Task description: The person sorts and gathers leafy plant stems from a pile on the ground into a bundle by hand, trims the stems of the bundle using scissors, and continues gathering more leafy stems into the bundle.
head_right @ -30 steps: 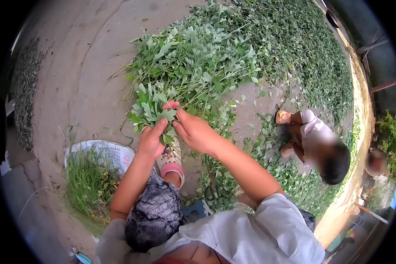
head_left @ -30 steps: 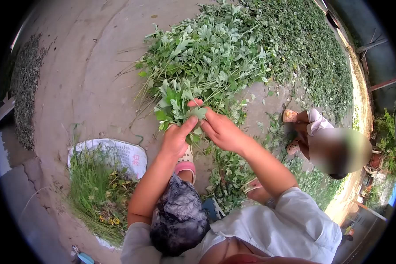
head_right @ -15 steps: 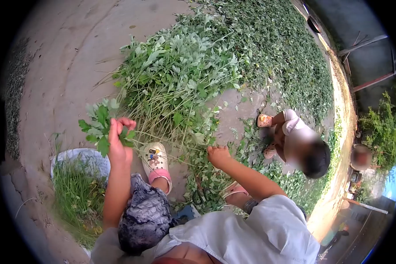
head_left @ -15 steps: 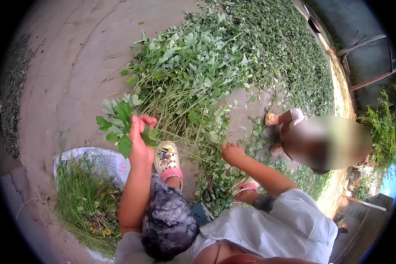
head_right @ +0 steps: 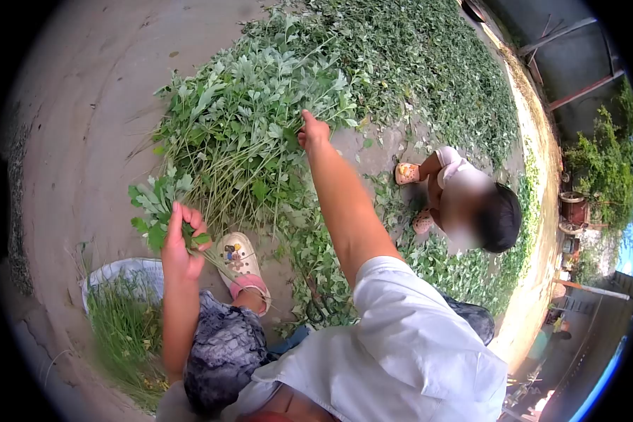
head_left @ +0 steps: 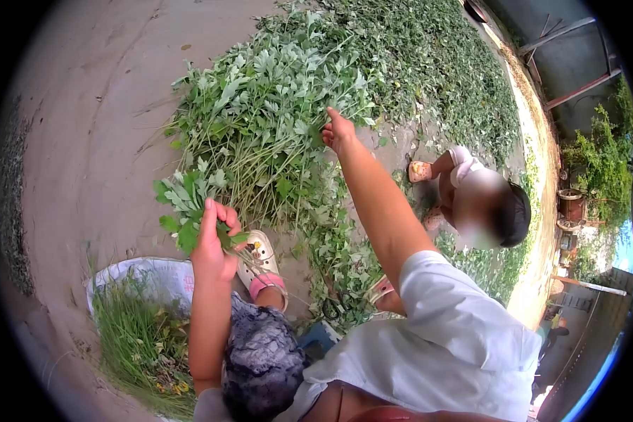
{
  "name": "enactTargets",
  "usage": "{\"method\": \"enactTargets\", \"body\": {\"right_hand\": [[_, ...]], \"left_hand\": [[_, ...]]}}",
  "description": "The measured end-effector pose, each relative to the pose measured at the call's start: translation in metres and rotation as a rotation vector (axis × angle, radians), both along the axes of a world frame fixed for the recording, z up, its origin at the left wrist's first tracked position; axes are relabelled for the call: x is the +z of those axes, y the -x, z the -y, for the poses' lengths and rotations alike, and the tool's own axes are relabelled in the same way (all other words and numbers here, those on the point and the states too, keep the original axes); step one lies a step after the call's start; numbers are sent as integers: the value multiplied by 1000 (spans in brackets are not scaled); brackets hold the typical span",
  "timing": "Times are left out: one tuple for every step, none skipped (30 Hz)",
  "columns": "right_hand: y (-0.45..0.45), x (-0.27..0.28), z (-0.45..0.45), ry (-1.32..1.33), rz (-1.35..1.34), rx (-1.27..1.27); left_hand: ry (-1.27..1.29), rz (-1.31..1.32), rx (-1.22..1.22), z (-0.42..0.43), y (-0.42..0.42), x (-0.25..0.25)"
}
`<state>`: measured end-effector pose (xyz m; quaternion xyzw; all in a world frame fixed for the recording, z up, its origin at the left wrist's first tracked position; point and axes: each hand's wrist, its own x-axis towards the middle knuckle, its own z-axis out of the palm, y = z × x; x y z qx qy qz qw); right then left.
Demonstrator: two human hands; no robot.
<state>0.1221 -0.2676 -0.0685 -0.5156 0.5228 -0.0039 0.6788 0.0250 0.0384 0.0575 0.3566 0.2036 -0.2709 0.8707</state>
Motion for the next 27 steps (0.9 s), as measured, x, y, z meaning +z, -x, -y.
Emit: {"method": "enactTargets", "body": {"right_hand": [[-4,-1,-6,-11,-3,-14],[-9,-8,-8,-54,45,-23],[-12,-12,-14,27,137,-17],[-14,-9,-20,136,168,18],[-18,-13,-23,456,204,208],[-16,6,-29,454,320,346],[-10,32,-41,450,436,488],[-3,44,-47,383,499,601],[5,53,-52,312,560,717],[15,61,-57,350,536,799],[27,68,-62,385,513,883],[39,68,-66,497,511,964],[52,65,-67,615,508,1044],[64,63,-70,672,486,1114],[77,61,-74,725,466,1183],[88,62,-76,735,471,1175],[99,65,-78,727,388,1133],[109,67,-80,712,309,1086],[118,68,-79,724,322,1075],[126,71,-78,711,362,980],[134,74,-78,691,411,885],[141,84,-76,694,435,815],[146,94,-72,544,493,762],[153,106,-69,380,552,717],[157,115,-63,261,597,717],[166,136,-58,154,633,708],[174,153,-55,64,651,713]], "left_hand": [[-18,5,7,2,0,2],[-34,-1,-7,2,-1,1],[-47,-4,-23,3,-2,-1],[-26,5,-44,3,-2,-1],[-2,21,-53,4,-3,-2],[-29,33,-46,4,-2,-1],[-41,18,-33,4,-3,0],[-36,15,-22,3,-3,0],[-32,10,-9,1,-3,-1],[-27,10,-23,0,-3,-2],[-26,17,3,-2,-4,-3],[-26,26,31,-4,-3,-3],[-21,30,22,-4,-3,-2],[-19,36,28,-5,-4,1],[-22,44,34,-5,-3,5],[-26,49,31,-5,-2,11],[-23,62,26,-6,-1,15],[-29,86,35,-10,-1,20],[-30,115,43,-12,-1,27],[-47,158,39,-14,0,36],[-54,187,36,-15,3,46],[-68,220,56,-16,5,56],[-89,259,83,-19,6,67],[-83,289,77,-20,10,82],[-64,328,51,-21,11,95],[-82,365,38,-19,15,109],[-102,402,25,-15,21,126]]}}
